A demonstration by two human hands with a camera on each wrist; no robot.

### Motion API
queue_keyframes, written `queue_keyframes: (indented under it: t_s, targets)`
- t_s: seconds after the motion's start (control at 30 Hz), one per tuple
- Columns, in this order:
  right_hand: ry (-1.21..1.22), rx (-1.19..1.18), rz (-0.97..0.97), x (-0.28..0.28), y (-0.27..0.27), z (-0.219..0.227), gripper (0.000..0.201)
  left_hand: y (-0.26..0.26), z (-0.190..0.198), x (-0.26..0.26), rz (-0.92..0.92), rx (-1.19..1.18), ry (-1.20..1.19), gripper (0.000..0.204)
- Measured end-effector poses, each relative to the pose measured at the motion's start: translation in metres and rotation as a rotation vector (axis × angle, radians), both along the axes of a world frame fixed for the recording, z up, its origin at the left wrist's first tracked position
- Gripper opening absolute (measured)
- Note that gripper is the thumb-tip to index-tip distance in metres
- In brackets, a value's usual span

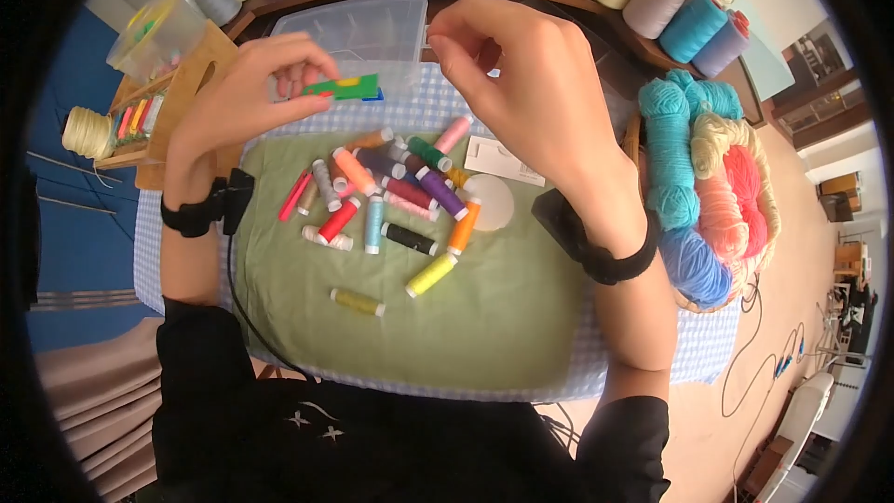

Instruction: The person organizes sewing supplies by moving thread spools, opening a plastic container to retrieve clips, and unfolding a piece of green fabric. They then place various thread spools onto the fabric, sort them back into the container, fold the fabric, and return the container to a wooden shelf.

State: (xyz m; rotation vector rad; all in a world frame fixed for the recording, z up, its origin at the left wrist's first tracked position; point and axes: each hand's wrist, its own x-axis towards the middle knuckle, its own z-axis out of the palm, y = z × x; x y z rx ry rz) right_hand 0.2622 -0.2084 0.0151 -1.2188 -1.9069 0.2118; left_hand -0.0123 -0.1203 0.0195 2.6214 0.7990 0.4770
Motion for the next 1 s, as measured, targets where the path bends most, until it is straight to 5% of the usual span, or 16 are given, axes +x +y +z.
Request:
queue_keyframes:
  t_s: [0.37, 0.6, 0.87, 1.0]
  targets:
    - [-0.087, 0.042, 0.106, -0.008, -0.001, -0.012, 0.009, -0.057, -0.037, -0.082, 0.358, -0.201, 0.204, 0.031]
    - [-0.139, 0.002, 0.120, -0.010, -0.002, -0.012, 0.009, -0.068, -0.061, -0.103, 0.328, -0.184, 0.253, 0.032]
    - [-0.122, -0.016, 0.145, -0.008, -0.006, -0.006, 0.011, -0.059, -0.043, -0.089, 0.446, -0.244, 0.317, 0.034]
    - [-0.114, -0.052, 0.142, -0.012, -0.009, 0.000, 0.011, -0.045, -0.034, -0.062, 0.257, 0.105, 0.068, 0.049]
